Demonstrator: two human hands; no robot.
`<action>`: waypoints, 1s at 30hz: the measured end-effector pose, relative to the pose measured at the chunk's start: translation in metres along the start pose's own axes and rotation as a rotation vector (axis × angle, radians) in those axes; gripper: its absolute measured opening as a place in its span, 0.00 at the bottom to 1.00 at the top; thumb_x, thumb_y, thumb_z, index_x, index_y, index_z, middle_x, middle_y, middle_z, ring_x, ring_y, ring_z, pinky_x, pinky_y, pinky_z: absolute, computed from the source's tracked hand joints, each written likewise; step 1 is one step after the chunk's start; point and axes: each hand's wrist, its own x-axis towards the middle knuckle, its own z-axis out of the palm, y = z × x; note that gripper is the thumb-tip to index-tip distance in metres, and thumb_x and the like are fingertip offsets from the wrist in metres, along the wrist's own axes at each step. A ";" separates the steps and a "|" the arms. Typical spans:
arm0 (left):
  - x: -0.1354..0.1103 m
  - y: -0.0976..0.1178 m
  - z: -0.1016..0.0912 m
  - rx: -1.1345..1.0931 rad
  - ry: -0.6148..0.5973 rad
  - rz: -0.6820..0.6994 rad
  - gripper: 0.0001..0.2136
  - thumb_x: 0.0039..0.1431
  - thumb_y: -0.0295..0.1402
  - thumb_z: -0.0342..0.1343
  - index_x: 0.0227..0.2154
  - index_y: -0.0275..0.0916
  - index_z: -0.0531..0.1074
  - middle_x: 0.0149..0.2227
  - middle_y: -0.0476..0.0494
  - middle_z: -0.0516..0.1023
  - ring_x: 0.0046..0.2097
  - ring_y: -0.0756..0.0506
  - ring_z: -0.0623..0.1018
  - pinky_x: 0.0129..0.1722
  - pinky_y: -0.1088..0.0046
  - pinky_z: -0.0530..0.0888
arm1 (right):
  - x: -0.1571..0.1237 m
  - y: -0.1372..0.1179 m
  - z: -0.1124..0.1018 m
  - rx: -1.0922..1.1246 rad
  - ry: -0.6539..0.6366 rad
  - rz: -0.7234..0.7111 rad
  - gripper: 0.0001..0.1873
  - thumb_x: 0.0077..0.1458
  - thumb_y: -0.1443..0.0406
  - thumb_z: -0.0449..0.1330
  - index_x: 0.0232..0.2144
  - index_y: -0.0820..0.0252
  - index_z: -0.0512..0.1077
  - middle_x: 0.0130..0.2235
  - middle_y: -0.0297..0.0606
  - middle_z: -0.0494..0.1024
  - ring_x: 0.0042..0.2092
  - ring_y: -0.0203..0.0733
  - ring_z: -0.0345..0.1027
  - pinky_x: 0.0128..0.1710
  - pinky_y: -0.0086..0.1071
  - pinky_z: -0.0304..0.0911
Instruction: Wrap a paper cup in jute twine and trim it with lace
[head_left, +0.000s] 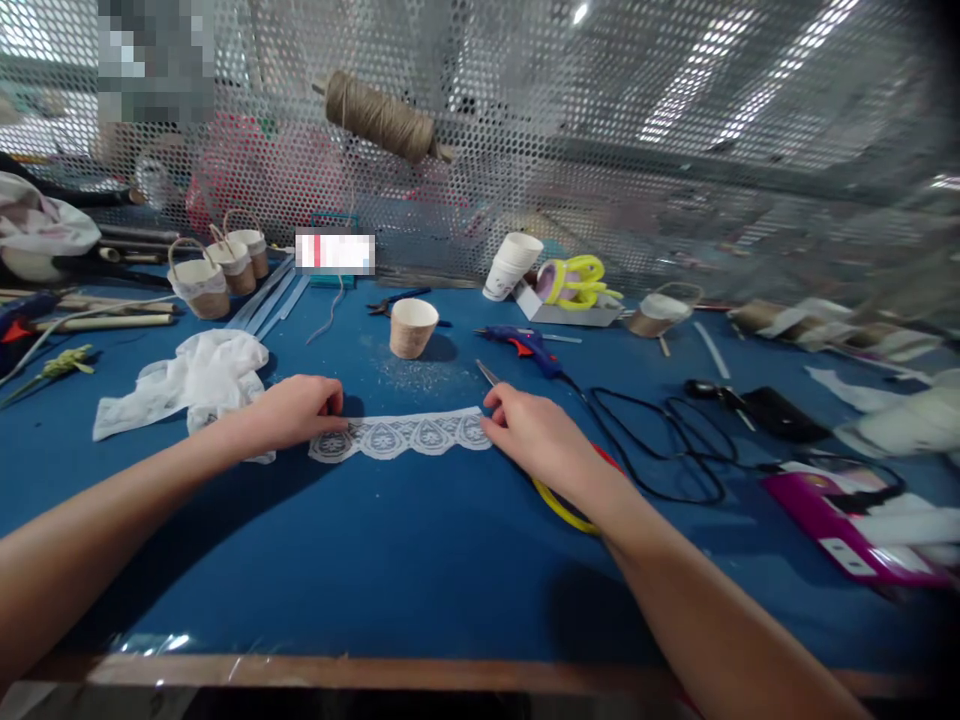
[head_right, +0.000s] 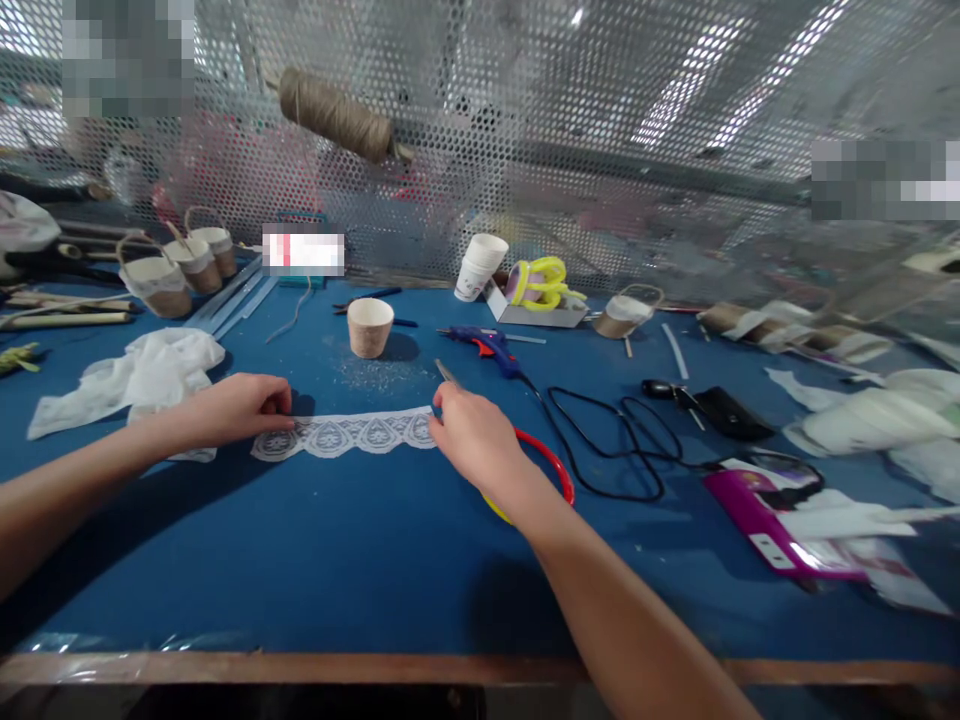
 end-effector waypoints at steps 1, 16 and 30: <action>0.001 -0.001 0.000 -0.004 -0.002 0.003 0.08 0.51 0.37 0.50 0.27 0.37 0.70 0.26 0.44 0.74 0.27 0.46 0.71 0.25 0.73 0.62 | 0.001 0.001 -0.002 -0.017 0.013 0.007 0.07 0.51 0.67 0.53 0.34 0.60 0.68 0.34 0.44 0.76 0.33 0.46 0.69 0.26 0.33 0.56; 0.003 -0.012 -0.001 -0.007 0.023 0.039 0.08 0.49 0.36 0.51 0.22 0.38 0.70 0.23 0.47 0.74 0.24 0.50 0.70 0.23 0.77 0.62 | 0.038 0.010 0.001 0.067 -0.167 -0.239 0.05 0.47 0.69 0.56 0.21 0.58 0.67 0.28 0.38 0.75 0.30 0.40 0.68 0.27 0.29 0.58; 0.005 -0.014 -0.006 -0.145 0.001 0.010 0.11 0.48 0.33 0.50 0.33 0.36 0.72 0.26 0.46 0.76 0.27 0.49 0.73 0.28 0.76 0.66 | 0.032 0.009 0.006 0.148 -0.133 -0.243 0.07 0.50 0.70 0.54 0.32 0.60 0.71 0.29 0.37 0.76 0.30 0.38 0.69 0.30 0.30 0.61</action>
